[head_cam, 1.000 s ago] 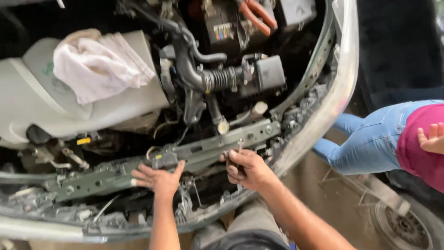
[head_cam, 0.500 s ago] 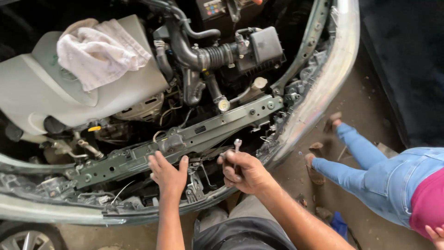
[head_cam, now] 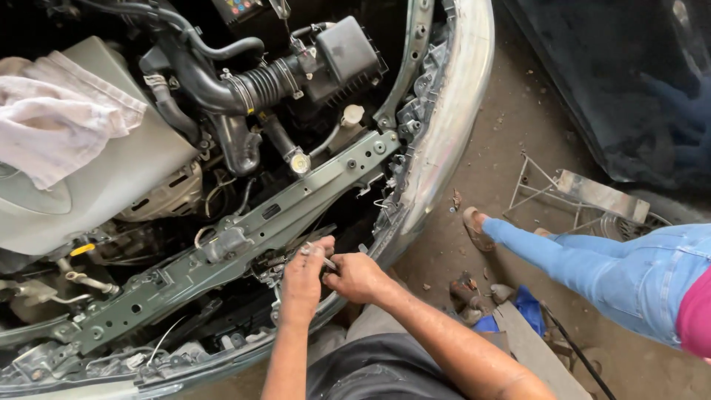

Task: The person uses a wrench to loosen and remove bolts from the front bumper of a car. They work on the left side, then move to the center and right side, detaching the bumper cover from the vehicle's frame.

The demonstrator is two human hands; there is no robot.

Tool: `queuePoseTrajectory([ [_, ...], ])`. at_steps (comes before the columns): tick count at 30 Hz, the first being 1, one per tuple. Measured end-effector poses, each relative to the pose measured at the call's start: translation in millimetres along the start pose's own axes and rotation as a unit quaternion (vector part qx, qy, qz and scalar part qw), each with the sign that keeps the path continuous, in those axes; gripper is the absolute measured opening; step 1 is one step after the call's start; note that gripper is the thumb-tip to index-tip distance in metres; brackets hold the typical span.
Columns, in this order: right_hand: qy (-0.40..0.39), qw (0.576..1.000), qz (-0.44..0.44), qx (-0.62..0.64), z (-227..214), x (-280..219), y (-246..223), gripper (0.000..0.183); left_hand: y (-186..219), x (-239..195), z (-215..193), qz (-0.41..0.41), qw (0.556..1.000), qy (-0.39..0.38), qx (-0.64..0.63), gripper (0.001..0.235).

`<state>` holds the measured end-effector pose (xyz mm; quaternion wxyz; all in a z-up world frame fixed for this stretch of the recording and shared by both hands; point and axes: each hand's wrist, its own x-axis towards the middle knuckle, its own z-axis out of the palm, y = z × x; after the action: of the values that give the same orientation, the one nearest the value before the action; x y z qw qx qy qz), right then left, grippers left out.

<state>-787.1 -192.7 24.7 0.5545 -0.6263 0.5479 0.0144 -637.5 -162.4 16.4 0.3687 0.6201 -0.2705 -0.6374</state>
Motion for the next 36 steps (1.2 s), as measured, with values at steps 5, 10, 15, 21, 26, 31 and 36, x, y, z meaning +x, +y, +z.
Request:
queuePoseTrajectory([
  [5, 0.038, 0.993, 0.063, -0.093, -27.2, 4.5, 23.4, 0.030, 2.5, 24.7, -11.4, 0.006, 0.990, 0.025, -0.138, 0.031],
  [10, 0.207, 0.966, 0.110, -0.110, -108.2, 17.9, 37.4, 0.028, -15.6, 39.9, -10.8, -0.035, 0.985, -0.017, -0.170, 0.030],
  [15, 0.157, 0.965, 0.088, -0.190, -143.5, 10.7, 40.4, 0.027, -16.3, 17.7, 13.2, -0.124, 0.988, -0.016, -0.089, 0.044],
  [21, -0.018, 0.977, 0.002, -0.213, -86.0, 1.4, 42.7, 0.026, -62.7, 12.9, 48.0, -0.118, 0.989, -0.022, -0.088, 0.032],
  [26, -0.121, 0.970, -0.086, -0.192, -68.0, 23.8, 66.8, 0.026, -66.8, 10.9, 79.1, -0.081, 0.994, 0.077, 0.002, 0.023],
  [31, -0.144, 0.960, -0.120, -0.207, -122.9, 29.8, 64.9, 0.028, -85.0, 24.2, 124.3, -0.071, 0.982, 0.171, -0.026, 0.024],
  [36, -0.150, 0.952, -0.145, -0.224, -162.2, 37.7, 92.2, 0.026, -82.0, 40.8, 174.8, -0.102, 0.973, 0.208, -0.002, 0.032],
])
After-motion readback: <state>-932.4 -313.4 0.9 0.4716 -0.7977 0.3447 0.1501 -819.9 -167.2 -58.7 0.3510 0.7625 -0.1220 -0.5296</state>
